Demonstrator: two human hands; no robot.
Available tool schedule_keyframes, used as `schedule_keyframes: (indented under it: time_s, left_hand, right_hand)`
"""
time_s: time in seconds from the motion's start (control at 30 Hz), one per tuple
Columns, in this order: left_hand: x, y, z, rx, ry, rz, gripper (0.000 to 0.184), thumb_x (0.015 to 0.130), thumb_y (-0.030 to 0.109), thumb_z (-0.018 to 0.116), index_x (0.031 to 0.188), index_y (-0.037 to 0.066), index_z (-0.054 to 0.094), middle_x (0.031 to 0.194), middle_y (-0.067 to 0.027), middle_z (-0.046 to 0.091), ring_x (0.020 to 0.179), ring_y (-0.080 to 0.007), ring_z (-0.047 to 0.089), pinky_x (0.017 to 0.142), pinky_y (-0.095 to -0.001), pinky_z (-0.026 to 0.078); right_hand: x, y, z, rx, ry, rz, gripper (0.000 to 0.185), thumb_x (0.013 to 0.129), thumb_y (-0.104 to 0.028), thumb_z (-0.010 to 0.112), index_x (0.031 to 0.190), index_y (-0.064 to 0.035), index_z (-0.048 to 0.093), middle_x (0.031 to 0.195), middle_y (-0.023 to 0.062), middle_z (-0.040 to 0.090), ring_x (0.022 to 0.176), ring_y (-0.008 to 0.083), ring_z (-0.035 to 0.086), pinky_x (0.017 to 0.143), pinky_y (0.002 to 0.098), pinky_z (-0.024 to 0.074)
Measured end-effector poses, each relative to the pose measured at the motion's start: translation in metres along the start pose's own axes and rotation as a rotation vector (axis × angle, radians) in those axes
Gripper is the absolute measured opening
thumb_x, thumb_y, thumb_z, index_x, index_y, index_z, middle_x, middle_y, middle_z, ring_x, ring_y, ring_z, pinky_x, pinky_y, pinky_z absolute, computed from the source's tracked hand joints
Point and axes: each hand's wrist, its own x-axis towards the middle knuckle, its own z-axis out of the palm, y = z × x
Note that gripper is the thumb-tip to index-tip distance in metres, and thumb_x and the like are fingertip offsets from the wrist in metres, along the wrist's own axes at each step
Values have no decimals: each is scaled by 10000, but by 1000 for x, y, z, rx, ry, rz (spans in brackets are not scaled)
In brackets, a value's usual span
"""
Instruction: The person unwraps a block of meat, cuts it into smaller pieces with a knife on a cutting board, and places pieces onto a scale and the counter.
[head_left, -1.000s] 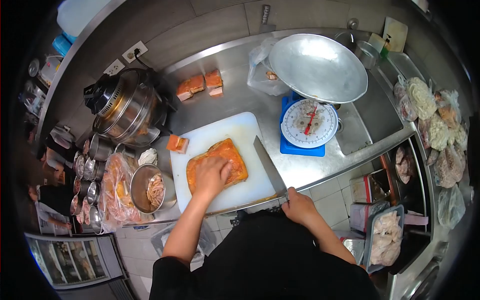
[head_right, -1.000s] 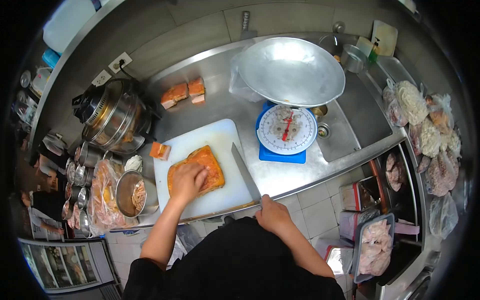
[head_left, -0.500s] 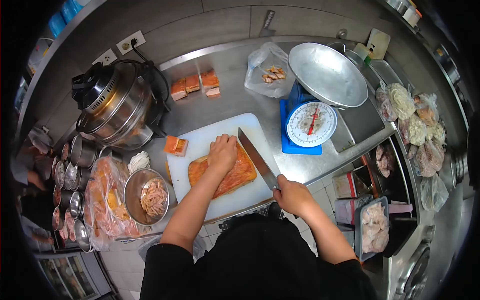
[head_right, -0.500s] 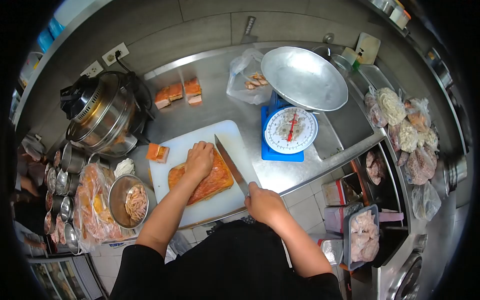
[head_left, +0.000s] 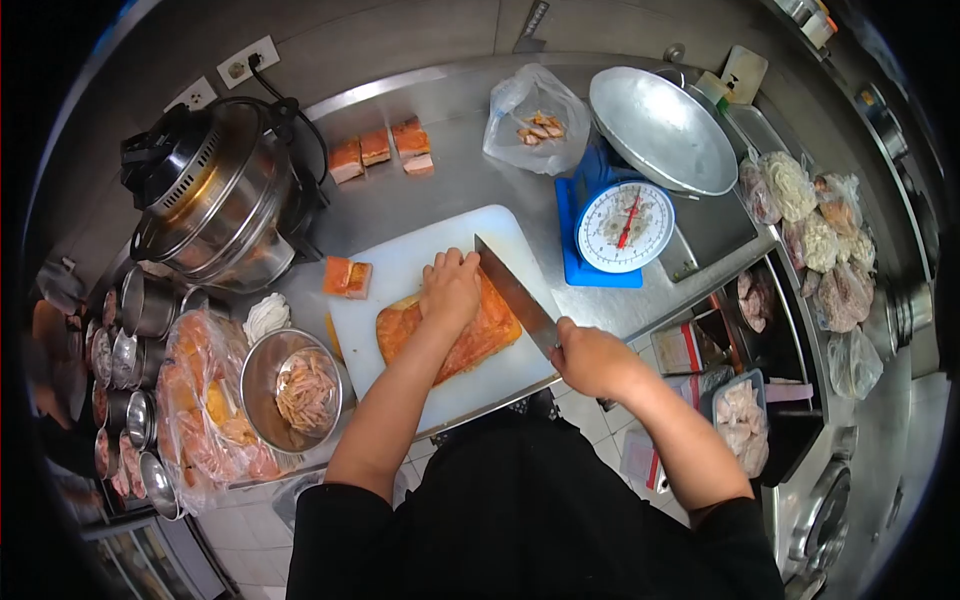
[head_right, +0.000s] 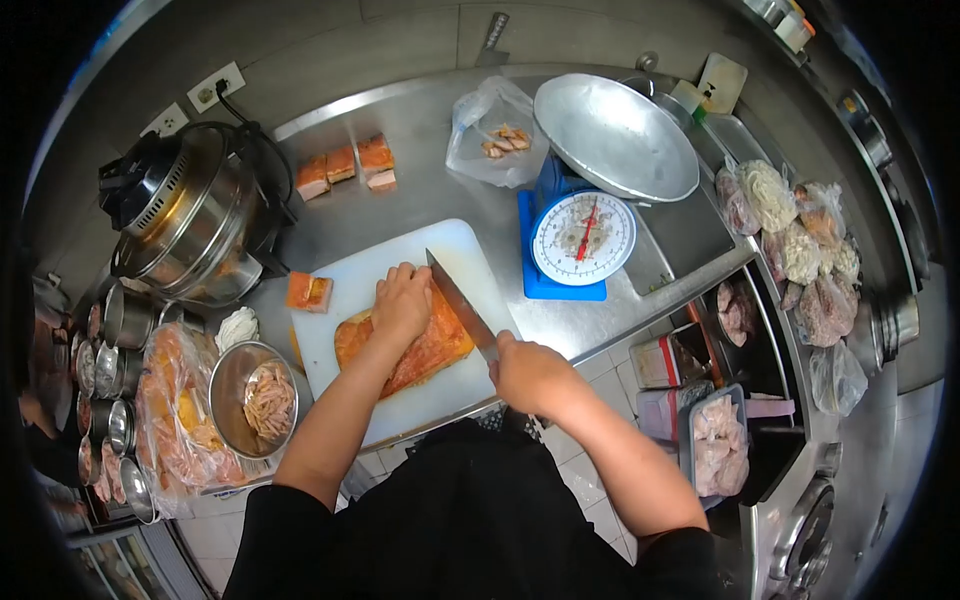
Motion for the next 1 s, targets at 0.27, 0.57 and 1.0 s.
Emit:
schedule_keyframes:
  time_s: [0.27, 0.57, 1.0]
  left_hand:
    - [0, 3, 11, 125, -42, -114, 189, 1009, 238, 505, 1122, 104, 575, 1048, -140, 633, 1036, -321, 597, 896, -500, 430]
    - [3, -2, 13, 143, -34, -63, 217, 1015, 247, 493, 1142, 82, 555, 1014, -134, 650, 1017, -322, 611, 879, -499, 430]
    - [5, 7, 2, 100, -98, -134, 261, 1002, 247, 522, 1213, 99, 566, 1181, -86, 653, 1133, -275, 593, 980, -515, 417]
  right_hand:
    - [23, -8, -42, 121, -216, 89, 378, 1067, -313, 481, 1033, 60, 535, 675, 164, 658, 503, 265, 656, 586, 441, 534]
    - [70, -25, -49, 155, -286, 124, 461, 1064, -304, 433, 1089, 116, 622, 844, 224, 707, 578, 306, 698, 558, 436, 570]
    - [79, -14, -31, 269, -270, 144, 344, 1006, -214, 469, 1170, 81, 537, 809, 192, 667, 508, 274, 646, 485, 418, 524]
